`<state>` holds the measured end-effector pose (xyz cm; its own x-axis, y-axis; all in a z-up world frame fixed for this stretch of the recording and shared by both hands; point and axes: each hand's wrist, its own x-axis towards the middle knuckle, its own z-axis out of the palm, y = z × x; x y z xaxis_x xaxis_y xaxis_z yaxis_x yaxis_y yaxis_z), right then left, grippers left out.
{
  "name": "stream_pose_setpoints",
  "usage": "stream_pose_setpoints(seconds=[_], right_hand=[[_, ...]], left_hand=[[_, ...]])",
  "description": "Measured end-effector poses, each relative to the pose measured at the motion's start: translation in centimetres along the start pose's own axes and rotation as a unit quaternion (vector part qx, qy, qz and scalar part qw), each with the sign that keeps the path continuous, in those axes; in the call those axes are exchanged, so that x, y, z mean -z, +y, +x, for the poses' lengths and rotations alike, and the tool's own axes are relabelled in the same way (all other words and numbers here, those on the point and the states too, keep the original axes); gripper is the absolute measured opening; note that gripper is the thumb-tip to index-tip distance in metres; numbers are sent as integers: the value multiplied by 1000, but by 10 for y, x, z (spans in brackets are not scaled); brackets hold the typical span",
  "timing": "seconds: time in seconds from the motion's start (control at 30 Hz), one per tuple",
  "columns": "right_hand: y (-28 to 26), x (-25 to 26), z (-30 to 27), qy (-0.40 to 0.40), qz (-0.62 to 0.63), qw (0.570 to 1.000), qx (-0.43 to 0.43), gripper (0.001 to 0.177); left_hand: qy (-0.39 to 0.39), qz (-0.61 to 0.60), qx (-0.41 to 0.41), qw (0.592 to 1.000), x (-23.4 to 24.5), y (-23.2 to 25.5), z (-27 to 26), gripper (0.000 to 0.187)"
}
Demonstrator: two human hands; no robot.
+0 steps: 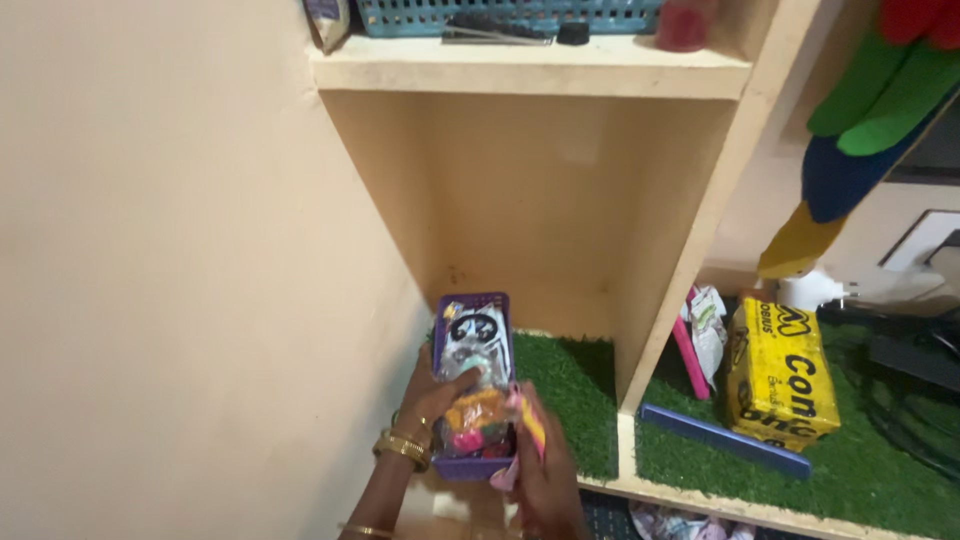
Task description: The person organizes a shelf by first wiping the surface with a cloth, then arranging a storage bin and a box, cleaning a mirror, and organizing small packets.
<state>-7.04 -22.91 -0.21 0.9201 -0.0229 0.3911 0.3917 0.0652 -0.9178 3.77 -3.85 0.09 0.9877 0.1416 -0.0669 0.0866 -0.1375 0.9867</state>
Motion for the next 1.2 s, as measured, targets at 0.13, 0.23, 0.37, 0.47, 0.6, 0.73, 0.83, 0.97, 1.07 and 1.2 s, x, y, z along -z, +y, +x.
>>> stream_pose_setpoints(seconds=[0.13,0.23,0.37,0.47,0.6,0.73,0.83,0.97,1.07,1.2], right_hand=[[15,-10,87,6,164,979,-118,36],[47,-7,166,-11,51,980,-190,33],[79,-18,206,-20,-157,987,3,29],[43,-23,156,3,-161,981,-109,38],[-8,-8,58,11,178,958,-226,50],[12,-9,76,15,40,984,-174,54],[54,-21,173,29,-69,990,-121,57],[85,-24,242,19,-133,962,-237,55],[86,-22,209,36,-146,985,-81,51],[53,-10,83,1,189,969,-157,49]], left_hand=[[-9,146,-14,989,-4,-4,27,89],[4,214,-48,976,3,-11,34,96],[30,180,2,983,-2,-21,34,99],[46,191,-18,980,-2,-27,33,98],[36,184,-44,981,0,-45,49,99],[28,215,-124,968,8,-70,65,105],[19,255,-85,963,9,-69,70,102],[24,277,-70,958,8,-60,66,103],[32,280,-55,958,5,-57,59,100],[45,248,-73,965,3,-56,56,96]])
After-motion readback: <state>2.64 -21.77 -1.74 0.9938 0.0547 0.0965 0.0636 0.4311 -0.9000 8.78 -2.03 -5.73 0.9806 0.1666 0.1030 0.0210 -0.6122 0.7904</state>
